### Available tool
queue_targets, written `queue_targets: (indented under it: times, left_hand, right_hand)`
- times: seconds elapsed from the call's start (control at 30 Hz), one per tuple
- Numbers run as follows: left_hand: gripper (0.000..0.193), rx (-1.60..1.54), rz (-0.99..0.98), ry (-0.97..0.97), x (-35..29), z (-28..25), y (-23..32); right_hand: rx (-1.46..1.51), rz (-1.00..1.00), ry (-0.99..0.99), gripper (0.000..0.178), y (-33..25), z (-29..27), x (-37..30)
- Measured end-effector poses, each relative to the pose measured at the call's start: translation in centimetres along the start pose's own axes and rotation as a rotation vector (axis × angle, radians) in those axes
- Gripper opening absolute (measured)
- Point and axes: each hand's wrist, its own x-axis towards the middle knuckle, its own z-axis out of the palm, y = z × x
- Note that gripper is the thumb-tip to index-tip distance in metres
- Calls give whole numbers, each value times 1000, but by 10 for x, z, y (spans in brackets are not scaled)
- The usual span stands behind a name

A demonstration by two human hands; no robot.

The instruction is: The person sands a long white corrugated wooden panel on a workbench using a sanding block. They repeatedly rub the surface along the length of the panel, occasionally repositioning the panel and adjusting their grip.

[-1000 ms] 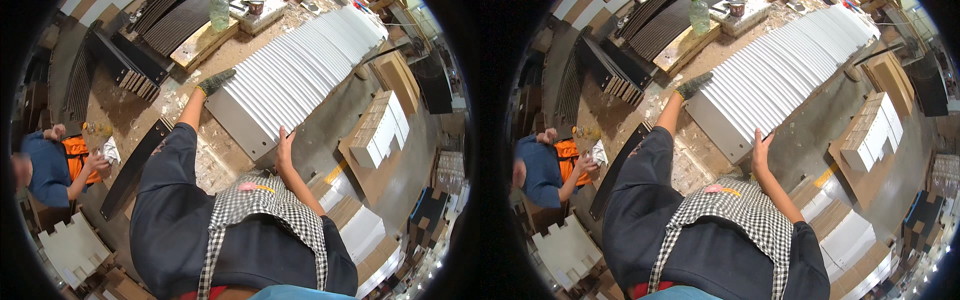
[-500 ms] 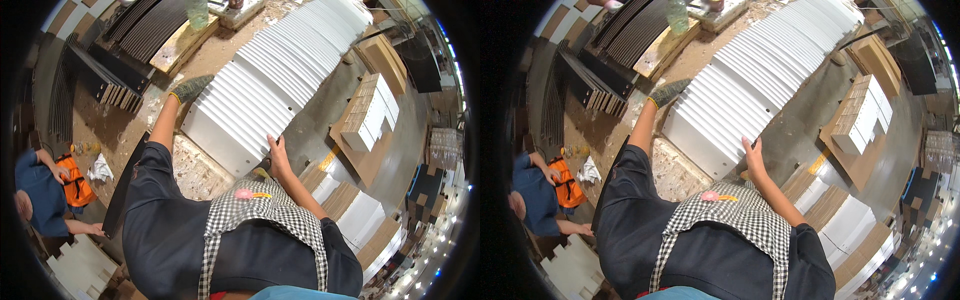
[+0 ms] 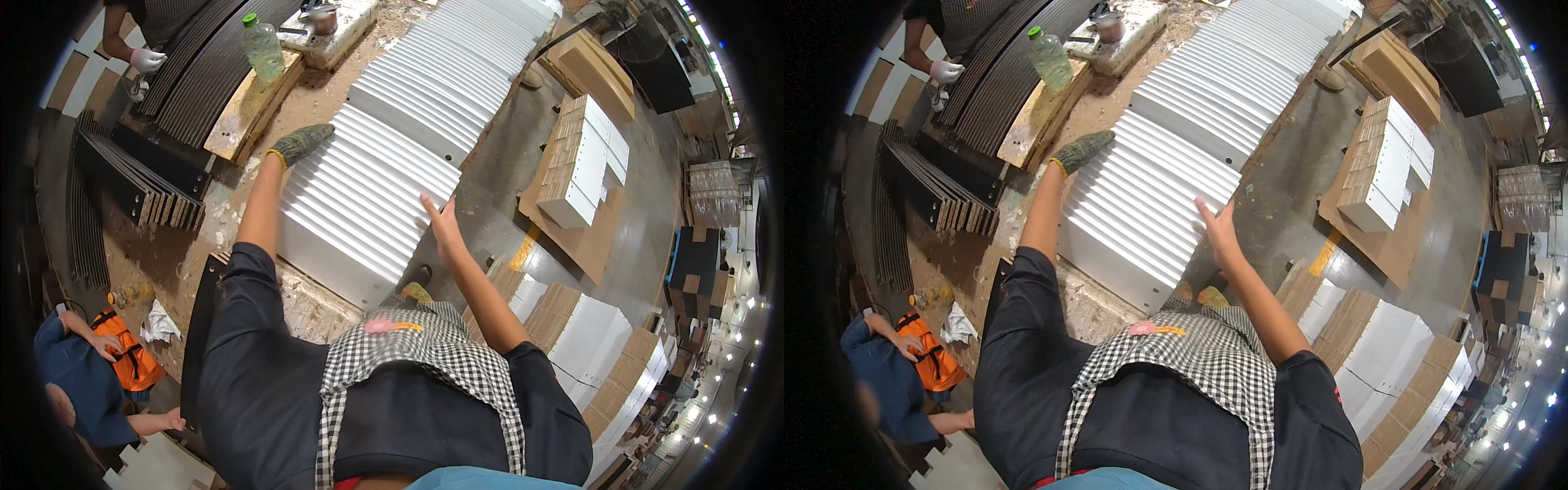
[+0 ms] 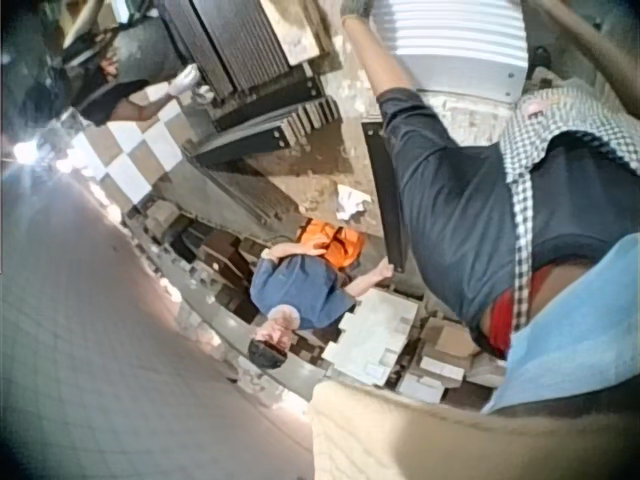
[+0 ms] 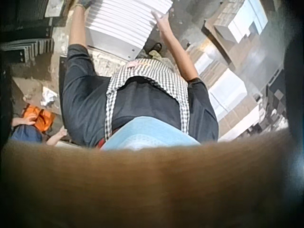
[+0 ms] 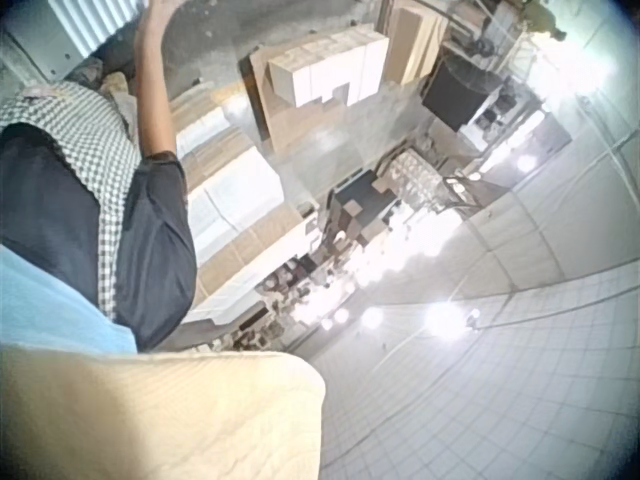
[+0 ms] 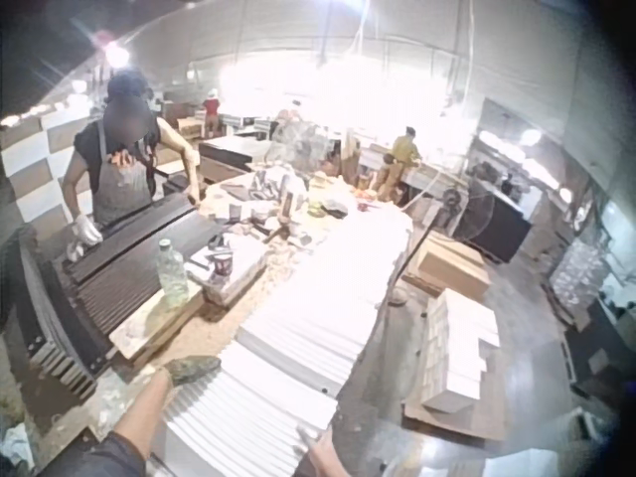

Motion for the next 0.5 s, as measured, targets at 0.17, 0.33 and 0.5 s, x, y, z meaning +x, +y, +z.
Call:
queue_targets:
  times: [0.17,0.33,0.5]
  left_hand:
    - [46,105,110,135,18,-29,8]
    - [45,85,417,512,77,-10,7]
    - [45,-332,-107,270,78,2,71]
  right_hand:
    - [-133,167,11,94,37,-42,32]
    - [-133,-167,261,106,31,-60,131]
    - [53,25,181,97,33,-48,151]
